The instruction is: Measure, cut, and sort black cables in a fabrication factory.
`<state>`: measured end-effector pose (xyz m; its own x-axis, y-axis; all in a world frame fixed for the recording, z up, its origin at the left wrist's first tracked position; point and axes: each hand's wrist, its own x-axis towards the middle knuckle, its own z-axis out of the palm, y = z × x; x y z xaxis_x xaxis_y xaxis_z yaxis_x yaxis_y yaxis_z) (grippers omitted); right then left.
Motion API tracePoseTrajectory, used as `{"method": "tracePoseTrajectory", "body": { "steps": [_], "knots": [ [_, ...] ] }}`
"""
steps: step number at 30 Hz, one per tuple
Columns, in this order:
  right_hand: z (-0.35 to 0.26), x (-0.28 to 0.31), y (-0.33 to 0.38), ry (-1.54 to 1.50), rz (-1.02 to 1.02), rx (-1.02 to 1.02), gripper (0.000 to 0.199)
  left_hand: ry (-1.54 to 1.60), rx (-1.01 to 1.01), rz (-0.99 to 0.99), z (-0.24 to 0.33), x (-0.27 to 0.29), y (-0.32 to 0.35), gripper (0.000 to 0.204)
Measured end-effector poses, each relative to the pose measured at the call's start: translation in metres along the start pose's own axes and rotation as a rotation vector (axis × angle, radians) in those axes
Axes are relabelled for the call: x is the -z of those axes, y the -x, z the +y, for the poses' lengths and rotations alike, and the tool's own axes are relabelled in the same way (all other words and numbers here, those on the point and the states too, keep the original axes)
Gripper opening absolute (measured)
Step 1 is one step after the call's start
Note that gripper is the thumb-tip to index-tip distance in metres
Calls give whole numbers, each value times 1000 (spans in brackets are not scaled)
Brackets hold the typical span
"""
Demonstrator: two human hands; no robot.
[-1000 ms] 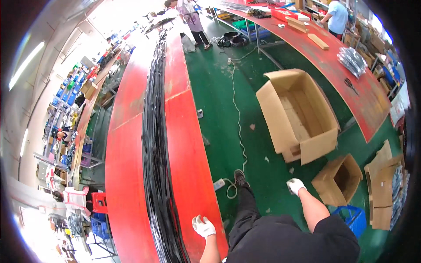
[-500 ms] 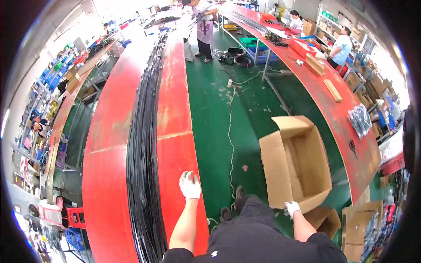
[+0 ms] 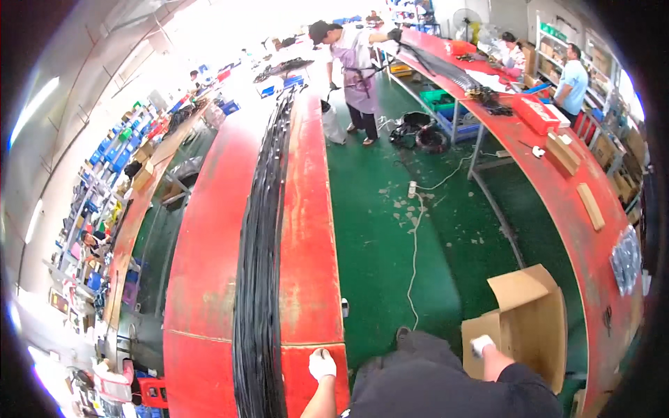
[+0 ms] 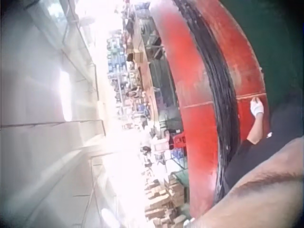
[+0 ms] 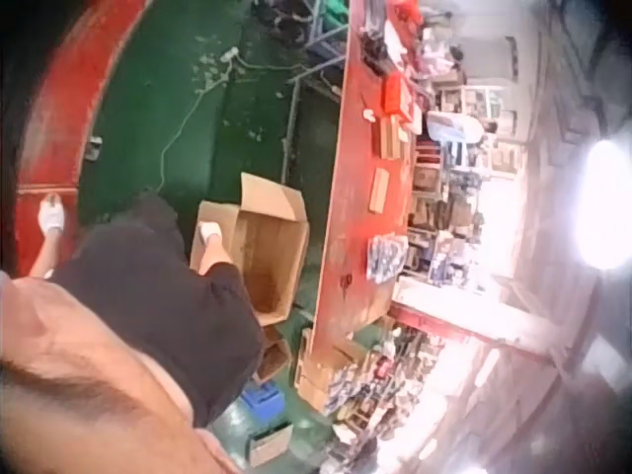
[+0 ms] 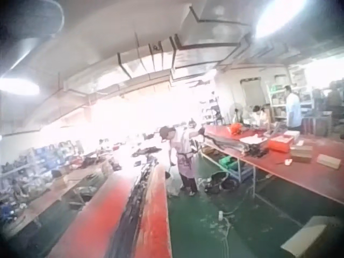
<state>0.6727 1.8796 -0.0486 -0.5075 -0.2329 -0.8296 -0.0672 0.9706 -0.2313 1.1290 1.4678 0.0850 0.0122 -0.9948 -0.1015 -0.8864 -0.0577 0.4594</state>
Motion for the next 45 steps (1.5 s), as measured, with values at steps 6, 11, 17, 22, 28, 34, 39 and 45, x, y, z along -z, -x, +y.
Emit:
{"method": "tracePoseTrajectory", "body": {
  "steps": [6,11,17,22,28,34,39,45],
  "knots": [
    [-294,170,-66,-633,-49,180,33,35,103,229,68,-21,-114,17],
    [-514,231,-136,-615,9,424,31,11,-22,437,168,-85,-224,22],
    [-662,279,-219,-297,-63,518,54,115,-133,362,330,-138,-412,24],
    [-866,443,-220,-6,258,727,42,236,-260,308,471,-129,-574,26],
    [-1100,570,-304,-518,89,925,40,296,-319,358,565,-123,-698,26],
    [-1306,684,-393,-689,507,1174,61,287,-51,398,595,-151,-711,22],
    [-1345,698,-423,-1017,-326,1308,25,295,191,224,645,-158,-697,29],
    [-1315,652,-302,-1507,-917,1005,54,532,-69,-42,811,-139,-788,50]
  ]
}}
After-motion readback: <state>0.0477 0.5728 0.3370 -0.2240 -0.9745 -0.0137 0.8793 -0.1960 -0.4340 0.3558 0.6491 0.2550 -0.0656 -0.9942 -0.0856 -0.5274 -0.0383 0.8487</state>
